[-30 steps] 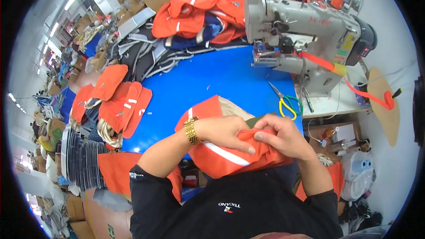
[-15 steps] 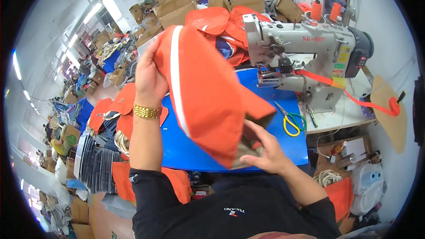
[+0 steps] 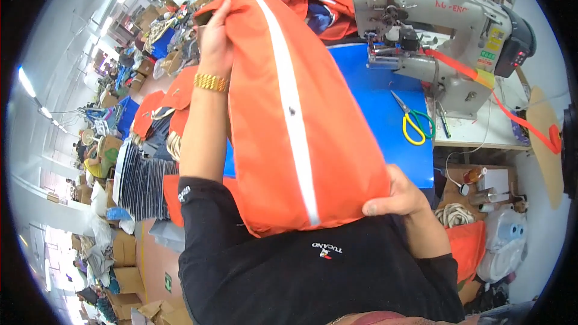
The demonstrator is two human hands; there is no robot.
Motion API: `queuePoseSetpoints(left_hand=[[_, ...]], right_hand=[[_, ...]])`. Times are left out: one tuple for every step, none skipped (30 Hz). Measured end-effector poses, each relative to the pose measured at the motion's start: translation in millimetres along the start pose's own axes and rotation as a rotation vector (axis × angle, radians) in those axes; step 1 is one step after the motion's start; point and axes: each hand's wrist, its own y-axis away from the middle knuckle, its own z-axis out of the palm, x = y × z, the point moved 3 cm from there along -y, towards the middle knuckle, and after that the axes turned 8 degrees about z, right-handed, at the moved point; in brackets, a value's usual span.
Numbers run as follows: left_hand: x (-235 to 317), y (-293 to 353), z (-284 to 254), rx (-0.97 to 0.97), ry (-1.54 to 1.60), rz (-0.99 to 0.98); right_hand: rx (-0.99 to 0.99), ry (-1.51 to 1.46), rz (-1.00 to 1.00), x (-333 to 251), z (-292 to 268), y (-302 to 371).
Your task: Trimming excess fabric and preparing a bag component for sewing at a workstation.
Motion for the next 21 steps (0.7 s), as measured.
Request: queuePoseSetpoints(left_hand=[[-22, -11, -23, 0.034, -0.013, 0.044], [-40, -22, -42, 0.072, -0.025, 0.007], [-54, -29, -38, 0.096, -0.034, -0.038], [-60, -29, -33, 0.031, 0.043, -0.095], [-58, -38, -38, 0.039, 0.024, -0.028], [-53, -41, -26, 0.037, 0.033, 0.013], [-46, -48, -29, 0.021, 0.068, -0.014], [-39, -54, -36, 0.001, 0.1, -0.023], [-40, -64, -48, 0.049, 0.082, 0.008], [-46, -69, -51, -0.032, 0.076, -0.065], [-68, -64, -61, 0.039, -0.026, -0.093], [-87, -50, -54, 0.096, -0.134, -0.127], [-112, -37, -68, 0.143, -0.136, -0.358], [-137, -21, -86, 0.012, -0.202, -0.351], [-160, -5, -124, -0.051, -0.22, -0.485], [-169, 13, -196, 0.046, -0.453, -0.759], [-189, 34, -216, 0.252, -0.752, -0.754], [-198, 42, -210, 0.221, -1.004, -0.683], [-195, 47, -234, 0.163, -1.154, -0.476], [-188, 54, -258, 0.104, -1.299, -0.264], [-198, 57, -230, -0.044, -1.389, -0.021]], right_hand=[[0.088, 0.029, 0.081, 4, -2, -1], [0.188, 0.06, 0.16, 5, -5, -2], [0.211, 0.057, 0.16, 4, -8, -5], [0.235, 0.055, 0.121, 1, -10, -8], [0.26, 0.054, 0.082, -3, -13, -9], [0.248, 0.037, 0.083, -11, -18, -7], [0.213, 0.05, 0.049, -19, -21, -6], [0.167, 0.063, 0.019, -26, -25, -7], [0.174, 0.051, 0.003, -27, -22, -11], [0.19, 0.083, 0.078, -21, -27, -14], [0.206, 0.111, 0.154, -10, -34, -16], [0.24, 0.124, 0.122, 7, -42, -20], [0.27, 0.106, 0.122, 28, -50, -17], [0.26, 0.08, 0.215, 55, -59, -14], [0.228, 0.055, 0.315, 77, -59, -13], [0.248, 0.06, 0.363, 92, -54, -12], [0.261, 0.033, 0.376, 99, -54, -8], [0.282, 0.026, 0.484, 105, -55, -1], [0.246, 0.036, 0.601, 109, -50, 3], [0.213, 0.202, 0.405, 141, -53, 3], [0.223, 0.188, 0.422, 142, -52, 4]])
